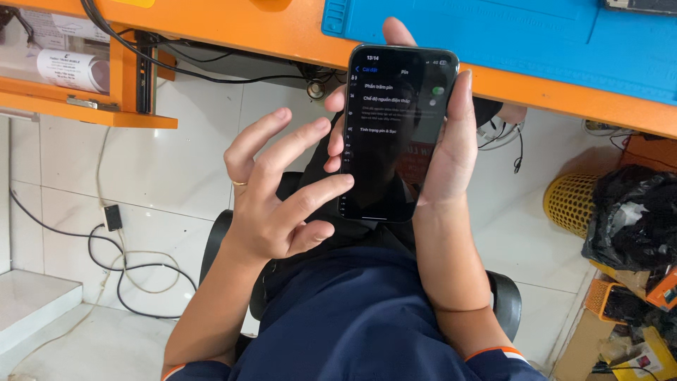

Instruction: The person works at a cluttered desk, handling a smartphone and using a computer mouse and keyboard. They pick up a purple smartphone, inspect its back, and navigate through the settings menu on the screen. The person then types on the keyboard and uses the mouse before placing the phone back on the desk.

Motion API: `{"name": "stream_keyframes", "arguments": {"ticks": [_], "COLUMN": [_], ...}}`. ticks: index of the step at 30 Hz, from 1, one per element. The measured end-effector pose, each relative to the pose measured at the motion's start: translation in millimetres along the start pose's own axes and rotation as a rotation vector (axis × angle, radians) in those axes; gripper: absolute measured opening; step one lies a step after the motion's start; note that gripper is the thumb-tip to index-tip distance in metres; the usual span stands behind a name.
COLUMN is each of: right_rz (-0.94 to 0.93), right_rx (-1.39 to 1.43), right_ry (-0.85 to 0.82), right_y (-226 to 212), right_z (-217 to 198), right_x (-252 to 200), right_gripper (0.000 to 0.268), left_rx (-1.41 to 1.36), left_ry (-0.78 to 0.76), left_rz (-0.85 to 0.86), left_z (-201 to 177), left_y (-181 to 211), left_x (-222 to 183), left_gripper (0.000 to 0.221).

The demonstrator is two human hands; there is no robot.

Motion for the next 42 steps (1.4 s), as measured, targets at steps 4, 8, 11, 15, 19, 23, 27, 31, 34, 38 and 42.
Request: {"name": "stream_keyframes", "arguments": {"ticks": [4, 8, 11, 15, 19, 23, 27, 31, 34, 38, 42], "right_rz": [-0.107, -0.11, -0.106, -0.108, -0.026, -0.017, -0.016, -0.225, -0.223, -0.036, -0.28], "right_rx": [-0.104, -0.035, -0.087, -0.062, 0.016, 0.03, 0.024, 0.033, 0.041, 0.058, -0.187], "right_ry": [0.147, 0.157, 0.171, 0.132, 0.001, -0.017, 0.008, 0.172, 0.201, -0.061, -0.055], "right_y": [-4, 0, -1, -4, -1, -1, -2, -9, -16, -1, -11], "right_z": [5, -6, -3, 0, -1, -1, 0, -14, -23, -7, -2], "right_x": [-2, -1, -4, -4, 0, 0, 0, 4, 4, -2, -5], "right_gripper": [0.085, 0.087, 0.086, 0.084, 0.086, 0.083, 0.089, 0.078, 0.073, 0.088, 0.099], "left_rx": [0.066, 0.085, 0.095, 0.108, 0.004, 0.013, -0.36, -0.928, -1.156, -1.227, -0.752], "left_ry": [-0.027, -0.13, -0.067, -0.019, 0.067, 0.012, -0.016, -0.152, -0.236, -0.298, -0.278], "left_rz": [-0.04, -0.058, -0.019, -0.027, -0.087, -0.106, -0.41, -0.706, -0.714, -0.818, -0.738], "left_z": [5, 10, 8, 8, 1, 10, 19, 69, 71, 71, 65], "left_y": [-4, 0, 2, -2, -5, -11, -17, -28, -8, 10, -1], "left_x": [4, 19, 24, 17, 9, 0, -9, -55, -49, -47, -30], "left_gripper": [0.068, 0.07, 0.071, 0.063, 0.059, 0.062, 0.041, 0.041, 0.043, 0.056, 0.092]}}
Point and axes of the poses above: each hand's wrist, its own x-axis towards the middle knuckle, its own z-axis out of the palm, y = z × x, the point moved 8 cm from there along x, towards the middle knuckle, and after that the axes turned 5 degrees about x, right-handed, at the moved point
